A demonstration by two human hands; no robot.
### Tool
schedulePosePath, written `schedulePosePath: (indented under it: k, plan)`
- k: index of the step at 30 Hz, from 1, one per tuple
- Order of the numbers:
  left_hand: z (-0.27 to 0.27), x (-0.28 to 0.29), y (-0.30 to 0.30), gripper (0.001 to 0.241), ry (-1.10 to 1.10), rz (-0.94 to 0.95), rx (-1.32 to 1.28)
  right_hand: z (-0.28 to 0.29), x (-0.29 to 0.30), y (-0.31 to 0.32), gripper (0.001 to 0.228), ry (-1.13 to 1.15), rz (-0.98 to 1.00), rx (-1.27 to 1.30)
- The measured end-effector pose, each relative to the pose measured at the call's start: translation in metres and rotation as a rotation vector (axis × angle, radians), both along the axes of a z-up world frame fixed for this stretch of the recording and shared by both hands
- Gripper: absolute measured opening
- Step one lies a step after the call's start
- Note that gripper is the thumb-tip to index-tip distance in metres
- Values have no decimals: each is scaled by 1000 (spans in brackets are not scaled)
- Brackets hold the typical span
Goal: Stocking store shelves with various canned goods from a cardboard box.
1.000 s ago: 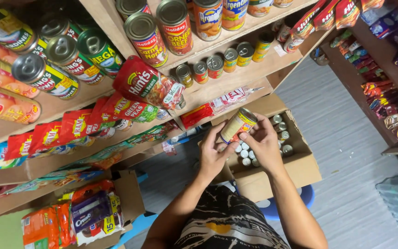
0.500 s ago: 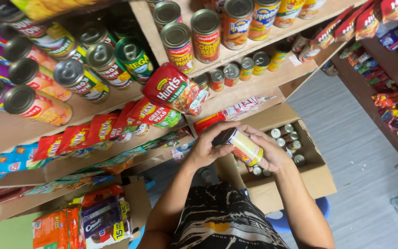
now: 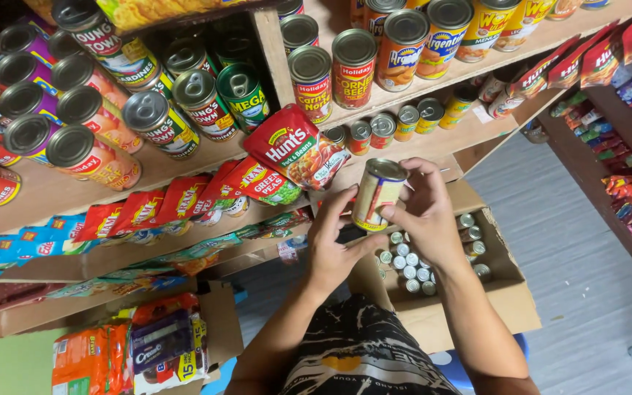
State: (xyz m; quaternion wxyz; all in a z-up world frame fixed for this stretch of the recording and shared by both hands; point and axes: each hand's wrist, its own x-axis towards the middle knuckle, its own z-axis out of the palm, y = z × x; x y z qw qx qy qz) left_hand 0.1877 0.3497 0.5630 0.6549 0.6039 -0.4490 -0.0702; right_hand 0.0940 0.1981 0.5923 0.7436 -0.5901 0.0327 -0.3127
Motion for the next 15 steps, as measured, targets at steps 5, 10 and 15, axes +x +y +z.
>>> schedulePosePath:
  k: [5, 10, 15]
  plan:
    - [-20, -7, -8, 72, 271, -134, -149, 0, -14, -5, 50, 102, 17, 45]
    - [-42, -6, -11, 56, 693, -391, -207, 3, -24, -15, 49, 113, 17, 122]
    - [-32, -9, -15, 57, 908, -629, -266, 5, -32, -22, 54, 100, 18, 83]
